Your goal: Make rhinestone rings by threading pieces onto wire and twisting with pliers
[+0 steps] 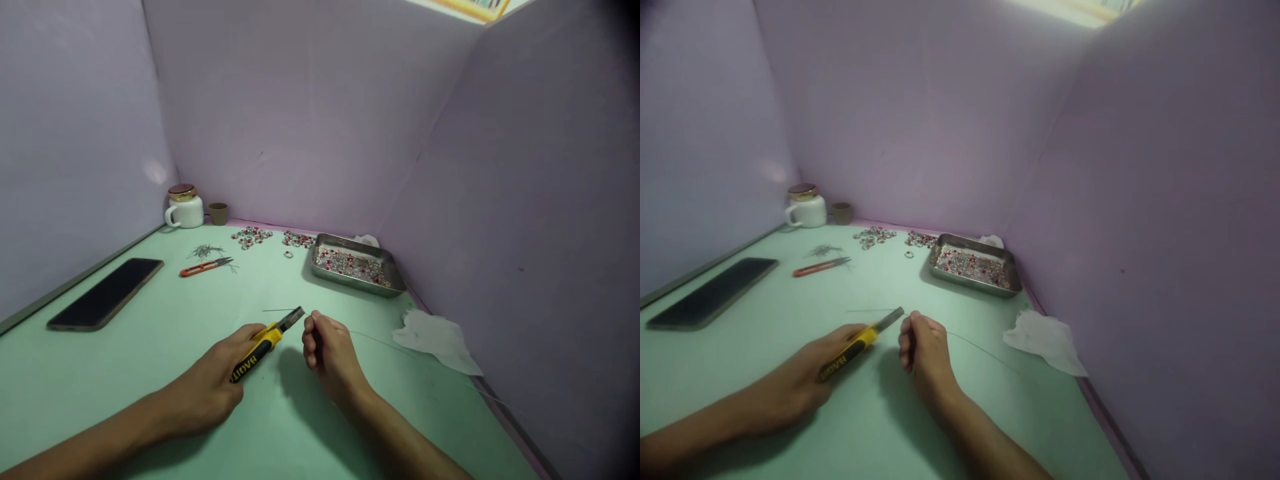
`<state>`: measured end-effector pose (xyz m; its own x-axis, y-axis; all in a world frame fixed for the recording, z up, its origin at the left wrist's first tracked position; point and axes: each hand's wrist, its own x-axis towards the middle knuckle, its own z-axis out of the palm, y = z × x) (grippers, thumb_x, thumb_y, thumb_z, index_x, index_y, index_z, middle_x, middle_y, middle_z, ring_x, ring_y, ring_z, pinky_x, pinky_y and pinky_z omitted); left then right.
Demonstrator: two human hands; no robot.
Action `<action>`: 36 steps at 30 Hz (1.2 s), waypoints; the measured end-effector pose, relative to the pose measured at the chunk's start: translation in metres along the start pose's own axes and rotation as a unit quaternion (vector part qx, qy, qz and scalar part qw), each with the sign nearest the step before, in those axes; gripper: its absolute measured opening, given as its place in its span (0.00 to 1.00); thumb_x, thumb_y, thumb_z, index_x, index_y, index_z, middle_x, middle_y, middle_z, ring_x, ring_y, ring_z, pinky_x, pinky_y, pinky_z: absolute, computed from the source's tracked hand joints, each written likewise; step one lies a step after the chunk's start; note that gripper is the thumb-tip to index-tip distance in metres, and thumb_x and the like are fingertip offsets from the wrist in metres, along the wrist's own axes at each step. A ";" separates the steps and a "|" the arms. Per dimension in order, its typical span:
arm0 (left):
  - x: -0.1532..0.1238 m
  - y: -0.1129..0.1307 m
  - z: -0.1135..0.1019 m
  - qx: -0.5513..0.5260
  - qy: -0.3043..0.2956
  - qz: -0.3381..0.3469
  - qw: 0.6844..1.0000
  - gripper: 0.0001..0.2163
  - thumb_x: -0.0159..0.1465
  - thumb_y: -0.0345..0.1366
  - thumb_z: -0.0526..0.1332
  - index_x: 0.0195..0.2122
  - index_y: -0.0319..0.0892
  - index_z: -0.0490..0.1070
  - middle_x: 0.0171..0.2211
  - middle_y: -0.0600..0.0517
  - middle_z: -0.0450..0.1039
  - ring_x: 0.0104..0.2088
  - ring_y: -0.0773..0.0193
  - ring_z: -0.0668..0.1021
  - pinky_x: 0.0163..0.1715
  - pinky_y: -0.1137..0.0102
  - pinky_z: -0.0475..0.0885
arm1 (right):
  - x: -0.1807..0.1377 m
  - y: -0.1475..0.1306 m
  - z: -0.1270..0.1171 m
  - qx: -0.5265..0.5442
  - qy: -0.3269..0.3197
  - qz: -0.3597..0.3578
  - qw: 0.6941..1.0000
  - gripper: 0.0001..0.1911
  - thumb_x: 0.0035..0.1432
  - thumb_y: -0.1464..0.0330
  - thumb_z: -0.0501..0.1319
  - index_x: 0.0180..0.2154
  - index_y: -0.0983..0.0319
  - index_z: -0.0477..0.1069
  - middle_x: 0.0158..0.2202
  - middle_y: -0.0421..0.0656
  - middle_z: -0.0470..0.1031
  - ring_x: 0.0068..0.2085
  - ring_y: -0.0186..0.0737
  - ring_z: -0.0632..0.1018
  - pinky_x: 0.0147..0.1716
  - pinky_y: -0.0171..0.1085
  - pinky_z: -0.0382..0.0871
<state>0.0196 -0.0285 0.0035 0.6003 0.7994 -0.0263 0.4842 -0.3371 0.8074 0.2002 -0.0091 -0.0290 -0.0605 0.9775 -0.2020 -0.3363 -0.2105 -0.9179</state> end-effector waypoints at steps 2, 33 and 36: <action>0.000 0.000 0.001 0.014 0.008 0.005 1.000 0.32 0.40 0.17 0.47 0.47 0.45 0.63 0.52 0.52 0.62 0.50 0.59 0.66 0.50 0.67 0.61 | 0.000 0.000 0.000 -0.001 -0.001 -0.003 1.000 0.15 0.52 0.59 0.54 0.22 0.62 0.62 0.12 0.32 0.59 0.11 0.24 0.58 0.10 0.27 0.45; -0.001 -0.014 0.005 0.035 0.028 -0.002 0.999 0.18 0.44 0.19 0.47 0.34 0.42 0.63 0.38 0.52 0.65 0.38 0.63 0.69 0.40 0.69 0.64 | -0.003 0.004 0.001 -0.133 0.008 -0.059 0.989 0.16 0.56 0.61 0.49 0.21 0.62 0.61 0.12 0.33 0.59 0.12 0.26 0.60 0.12 0.28 0.51; -0.001 -0.014 0.004 0.033 0.032 -0.010 0.999 0.17 0.43 0.20 0.47 0.32 0.43 0.62 0.35 0.53 0.64 0.34 0.65 0.69 0.36 0.70 0.64 | -0.003 0.003 0.000 -0.202 0.009 -0.122 0.972 0.17 0.57 0.61 0.48 0.20 0.62 0.61 0.12 0.33 0.60 0.14 0.27 0.61 0.15 0.29 0.55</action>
<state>0.0151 -0.0268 -0.0099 0.5498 0.8353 -0.0027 0.5373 -0.3512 0.7668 0.1993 -0.0128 -0.0316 -0.0072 0.9994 0.0351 0.0586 0.0354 -0.9977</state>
